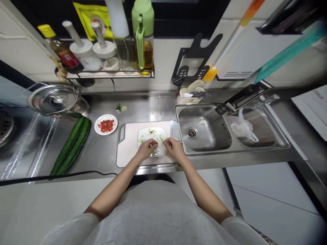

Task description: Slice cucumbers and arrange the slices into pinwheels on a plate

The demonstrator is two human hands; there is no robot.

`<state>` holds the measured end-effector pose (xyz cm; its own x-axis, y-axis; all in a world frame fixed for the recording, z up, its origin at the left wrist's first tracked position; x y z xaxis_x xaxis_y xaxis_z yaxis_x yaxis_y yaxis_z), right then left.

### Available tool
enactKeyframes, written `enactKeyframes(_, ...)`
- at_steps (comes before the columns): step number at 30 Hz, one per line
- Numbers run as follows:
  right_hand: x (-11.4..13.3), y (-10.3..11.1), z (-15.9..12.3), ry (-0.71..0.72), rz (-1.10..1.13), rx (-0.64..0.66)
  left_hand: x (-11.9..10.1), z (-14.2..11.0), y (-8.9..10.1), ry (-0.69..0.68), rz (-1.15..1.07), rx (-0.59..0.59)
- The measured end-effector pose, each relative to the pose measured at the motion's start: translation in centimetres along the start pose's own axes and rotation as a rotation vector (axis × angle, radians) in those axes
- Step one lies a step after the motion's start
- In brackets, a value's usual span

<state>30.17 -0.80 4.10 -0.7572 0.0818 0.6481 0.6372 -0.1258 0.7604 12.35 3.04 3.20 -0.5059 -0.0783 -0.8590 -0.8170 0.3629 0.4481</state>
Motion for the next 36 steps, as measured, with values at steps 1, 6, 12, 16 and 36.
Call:
enactKeyframes(1,-0.5,-0.1,0.6,-0.013,-0.031,0.0,-0.1,0.4,0.0,-0.005,0.041,-0.042)
enactKeyframes(6,-1.6,-1.2,2.5,-0.039,-0.2,0.086,-0.6,2.5,-0.6,-0.042,0.215,-0.141)
enactKeyframes(12,-1.6,-2.2,3.0,-0.058,-0.289,0.143,-0.7,4.1,-2.3,0.002,0.381,-0.084)
enactKeyframes(16,-1.7,-2.5,3.1,-0.053,-0.302,0.148,-0.6,4.5,-2.9,0.013,0.425,-0.054)
enactKeyframes(36,-1.8,-3.1,3.4,-0.096,-0.351,0.145,-0.3,5.1,-4.2,0.014,0.489,-0.041)
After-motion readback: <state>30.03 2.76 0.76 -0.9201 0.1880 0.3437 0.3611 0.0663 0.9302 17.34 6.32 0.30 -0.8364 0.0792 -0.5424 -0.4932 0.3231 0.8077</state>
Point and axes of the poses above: each hand's wrist, its own z-axis towards the middle knuckle, its own y-axis out of the back of the hand, x = y × z, the point moved 2 cm from there along z, towards the middle knuckle, and after that the axes turned 10 degrees about -x, right-handed, at the moved point
